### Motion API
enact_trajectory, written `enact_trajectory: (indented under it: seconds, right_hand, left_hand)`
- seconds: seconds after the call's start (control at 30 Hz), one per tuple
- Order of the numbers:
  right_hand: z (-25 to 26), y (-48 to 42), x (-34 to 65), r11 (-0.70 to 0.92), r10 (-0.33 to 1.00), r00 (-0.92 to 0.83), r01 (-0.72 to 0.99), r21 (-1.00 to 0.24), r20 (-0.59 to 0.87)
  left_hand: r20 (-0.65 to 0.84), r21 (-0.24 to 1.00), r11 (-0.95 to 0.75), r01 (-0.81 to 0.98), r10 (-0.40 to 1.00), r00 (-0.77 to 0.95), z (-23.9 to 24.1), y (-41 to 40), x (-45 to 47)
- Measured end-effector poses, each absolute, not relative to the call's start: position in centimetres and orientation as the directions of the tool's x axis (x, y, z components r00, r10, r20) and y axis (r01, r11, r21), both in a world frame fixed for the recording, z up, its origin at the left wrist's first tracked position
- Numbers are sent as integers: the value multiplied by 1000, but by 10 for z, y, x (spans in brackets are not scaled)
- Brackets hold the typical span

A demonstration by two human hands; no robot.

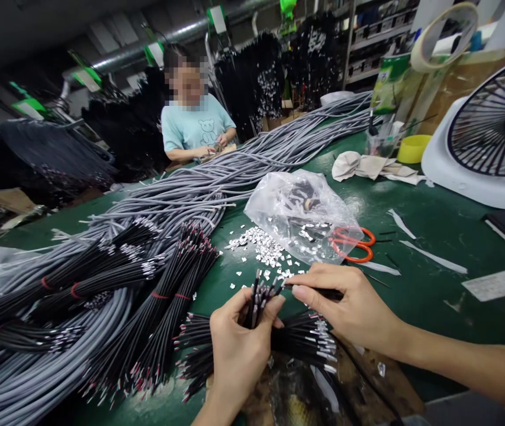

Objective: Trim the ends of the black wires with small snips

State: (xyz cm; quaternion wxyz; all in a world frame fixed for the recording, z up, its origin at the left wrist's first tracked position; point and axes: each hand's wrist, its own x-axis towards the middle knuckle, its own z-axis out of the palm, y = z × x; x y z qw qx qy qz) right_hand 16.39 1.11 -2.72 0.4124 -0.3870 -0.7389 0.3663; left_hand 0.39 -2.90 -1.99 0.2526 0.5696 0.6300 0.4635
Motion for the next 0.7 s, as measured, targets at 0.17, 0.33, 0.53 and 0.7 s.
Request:
enact_trajectory:
  seconds: [0.17, 0.33, 0.53, 0.7]
  right_hand:
    - [-26, 12, 167, 439, 869, -381, 301, -846, 316]
    - [-27, 14, 166, 366, 907, -316, 261, -893, 279]
    - [-29, 11, 161, 300, 925, -297, 186, -936, 237]
    - [-25, 10, 160, 272, 930, -295, 152, -950, 219]
  left_hand:
    - [66, 932, -19, 363, 991, -117, -18, -27, 1]
    - [47, 936, -13, 353, 995, -88, -15, -25, 1]
    - [111, 889, -51, 454, 988, -105, -21, -26, 5]
    - [115, 888, -33, 459, 982, -152, -22, -26, 7]
